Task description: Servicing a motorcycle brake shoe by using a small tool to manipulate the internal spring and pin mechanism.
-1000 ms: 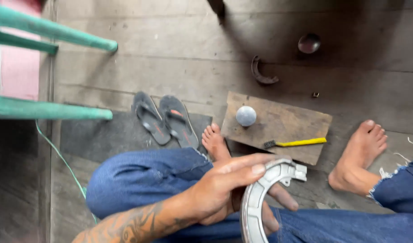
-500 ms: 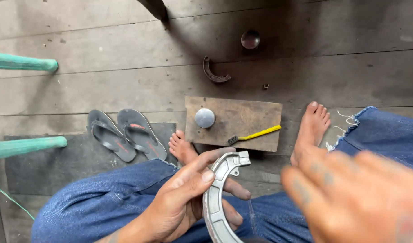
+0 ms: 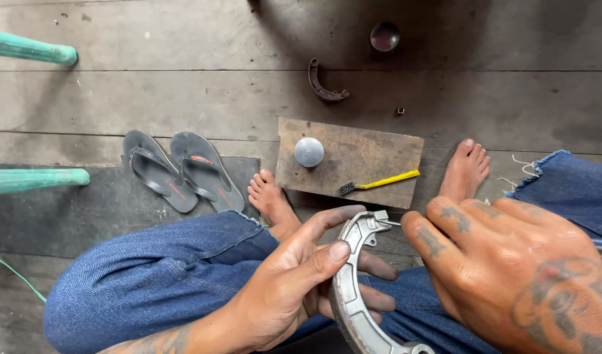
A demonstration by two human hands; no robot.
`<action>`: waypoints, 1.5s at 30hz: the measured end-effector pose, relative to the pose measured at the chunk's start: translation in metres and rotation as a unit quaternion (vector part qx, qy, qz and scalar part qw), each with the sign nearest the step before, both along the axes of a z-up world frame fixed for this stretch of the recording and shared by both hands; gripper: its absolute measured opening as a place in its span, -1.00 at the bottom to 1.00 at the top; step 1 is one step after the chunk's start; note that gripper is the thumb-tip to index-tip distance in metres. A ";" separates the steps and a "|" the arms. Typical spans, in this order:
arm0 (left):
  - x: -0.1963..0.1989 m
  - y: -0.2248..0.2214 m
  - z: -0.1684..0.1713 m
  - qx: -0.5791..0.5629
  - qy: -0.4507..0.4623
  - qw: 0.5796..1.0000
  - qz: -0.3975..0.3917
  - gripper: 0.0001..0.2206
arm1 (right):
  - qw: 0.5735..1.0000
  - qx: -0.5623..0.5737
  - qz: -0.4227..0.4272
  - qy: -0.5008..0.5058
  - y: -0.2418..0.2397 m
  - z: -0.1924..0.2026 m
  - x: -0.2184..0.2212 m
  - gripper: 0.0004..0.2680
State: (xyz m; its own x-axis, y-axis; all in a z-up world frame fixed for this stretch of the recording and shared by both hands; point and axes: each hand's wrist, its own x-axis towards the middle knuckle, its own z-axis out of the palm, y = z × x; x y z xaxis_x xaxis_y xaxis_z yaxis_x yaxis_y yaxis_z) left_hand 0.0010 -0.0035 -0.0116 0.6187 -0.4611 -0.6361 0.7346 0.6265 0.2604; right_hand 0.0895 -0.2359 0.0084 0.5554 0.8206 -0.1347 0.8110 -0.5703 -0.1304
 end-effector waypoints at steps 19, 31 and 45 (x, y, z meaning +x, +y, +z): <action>-0.007 -0.005 -0.008 0.004 -0.024 0.999 -0.038 -0.45 | 0.987 -0.095 0.029 -0.128 0.006 0.000 -0.036 -0.86; 0.000 0.005 -0.004 0.007 0.000 1.000 -0.023 -0.44 | 0.994 0.093 0.055 0.035 0.003 -0.009 0.013 -0.70; -0.002 0.003 0.002 -0.019 0.018 1.000 0.002 -0.46 | 0.989 0.030 0.064 -0.128 0.012 0.009 -0.005 -0.84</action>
State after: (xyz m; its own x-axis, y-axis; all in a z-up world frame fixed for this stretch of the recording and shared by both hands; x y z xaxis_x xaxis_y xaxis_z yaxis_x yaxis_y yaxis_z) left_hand -0.0013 0.0000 -0.0100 0.5978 -0.4822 -0.6404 0.7404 0.6383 0.2105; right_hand 0.0845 -0.2237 0.0174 0.4552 0.8891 0.0484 0.8874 -0.4574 0.0571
